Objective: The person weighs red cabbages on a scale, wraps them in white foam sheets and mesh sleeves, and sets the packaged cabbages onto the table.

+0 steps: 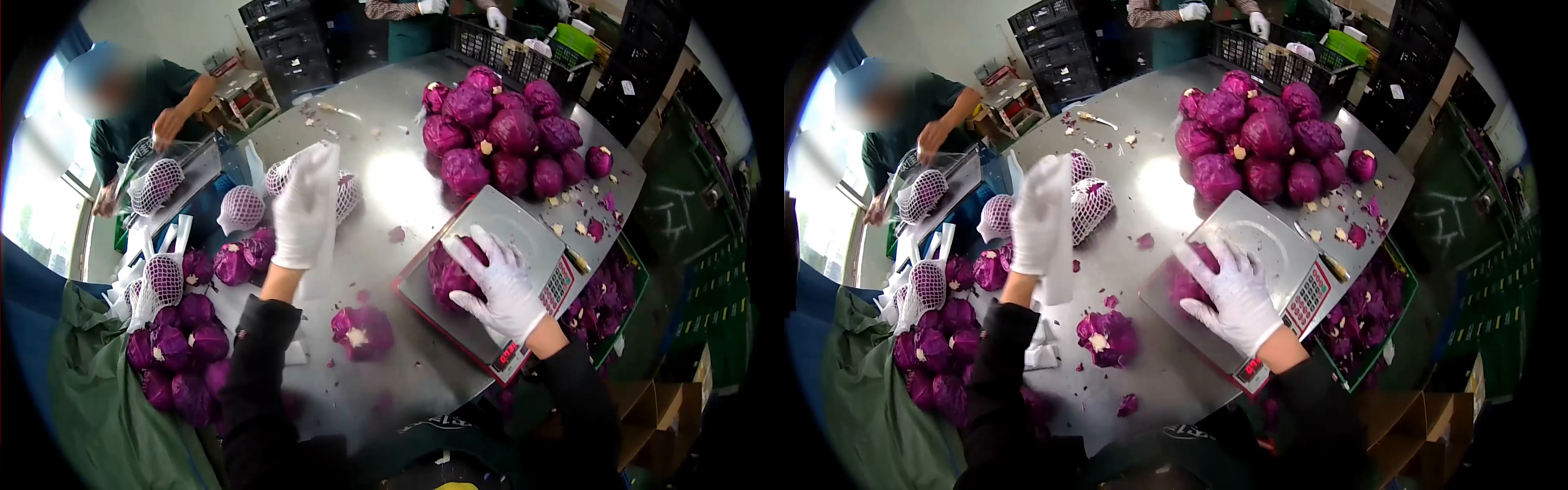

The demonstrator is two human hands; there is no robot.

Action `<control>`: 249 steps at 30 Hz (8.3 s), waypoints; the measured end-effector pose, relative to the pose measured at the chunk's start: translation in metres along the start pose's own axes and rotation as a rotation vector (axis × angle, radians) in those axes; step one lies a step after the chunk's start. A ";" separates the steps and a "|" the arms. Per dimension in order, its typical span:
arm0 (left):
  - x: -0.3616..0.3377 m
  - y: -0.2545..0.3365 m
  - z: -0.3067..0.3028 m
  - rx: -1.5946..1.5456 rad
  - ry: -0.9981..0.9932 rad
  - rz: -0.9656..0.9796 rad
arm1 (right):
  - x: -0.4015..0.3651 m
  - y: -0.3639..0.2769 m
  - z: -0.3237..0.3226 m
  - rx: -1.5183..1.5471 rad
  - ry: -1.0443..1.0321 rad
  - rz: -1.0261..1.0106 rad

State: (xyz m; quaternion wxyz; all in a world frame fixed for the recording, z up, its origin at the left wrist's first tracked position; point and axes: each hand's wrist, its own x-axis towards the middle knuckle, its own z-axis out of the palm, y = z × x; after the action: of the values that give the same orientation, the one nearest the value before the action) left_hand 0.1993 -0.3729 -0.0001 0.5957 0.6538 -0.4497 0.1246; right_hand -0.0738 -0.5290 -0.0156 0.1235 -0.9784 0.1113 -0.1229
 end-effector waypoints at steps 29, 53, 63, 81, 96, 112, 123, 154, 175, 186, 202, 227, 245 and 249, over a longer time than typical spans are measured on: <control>-0.041 0.131 0.083 -0.599 -0.274 -0.643 | 0.024 -0.039 -0.027 1.724 0.318 0.393; -0.131 0.109 0.037 -0.730 -0.477 -0.742 | -0.061 0.023 -0.036 1.750 0.150 0.159; -0.164 0.052 0.100 -0.006 -0.061 -0.726 | 0.005 0.059 0.045 0.649 0.353 0.565; -0.150 0.064 0.070 -1.282 0.099 -1.052 | 0.055 -0.035 -0.039 1.028 0.174 -0.021; -0.149 -0.086 -0.219 -1.420 0.292 -0.469 | 0.111 -0.096 0.159 1.087 -0.433 0.277; -0.035 -0.200 -0.339 1.258 0.209 -0.665 | 0.026 -0.128 0.146 0.423 -0.516 0.010; -0.025 -0.176 -0.275 1.493 0.424 -0.170 | 0.019 -0.138 0.124 0.434 -0.774 -0.157; -0.135 -0.116 -0.117 0.028 0.014 -0.793 | -0.020 0.038 -0.003 0.075 0.011 0.181; -0.085 0.084 0.030 -0.206 -0.388 -0.564 | -0.056 0.056 -0.028 -0.013 0.046 0.135; -0.123 0.076 0.116 -0.007 -0.279 -0.655 | -0.024 0.027 -0.020 -0.058 -0.051 0.420; -0.110 0.045 0.095 -0.539 -0.633 -0.747 | -0.032 0.061 -0.017 0.076 0.060 0.307; -0.139 0.042 0.099 0.084 -0.418 -0.135 | -0.037 0.069 -0.006 -0.006 0.091 0.198; -0.141 0.021 0.061 -0.423 -0.244 -0.592 | -0.008 0.029 -0.013 -0.002 0.148 0.092; -0.155 -0.016 -0.020 0.226 -0.197 -0.523 | 0.004 0.007 -0.018 -0.068 0.056 0.030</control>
State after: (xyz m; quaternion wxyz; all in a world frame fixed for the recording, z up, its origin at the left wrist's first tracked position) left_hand 0.1313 -0.2885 -0.1142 0.4846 0.8185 -0.3050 -0.0476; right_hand -0.0766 -0.5408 0.0002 0.0891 -0.9764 0.1335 -0.1444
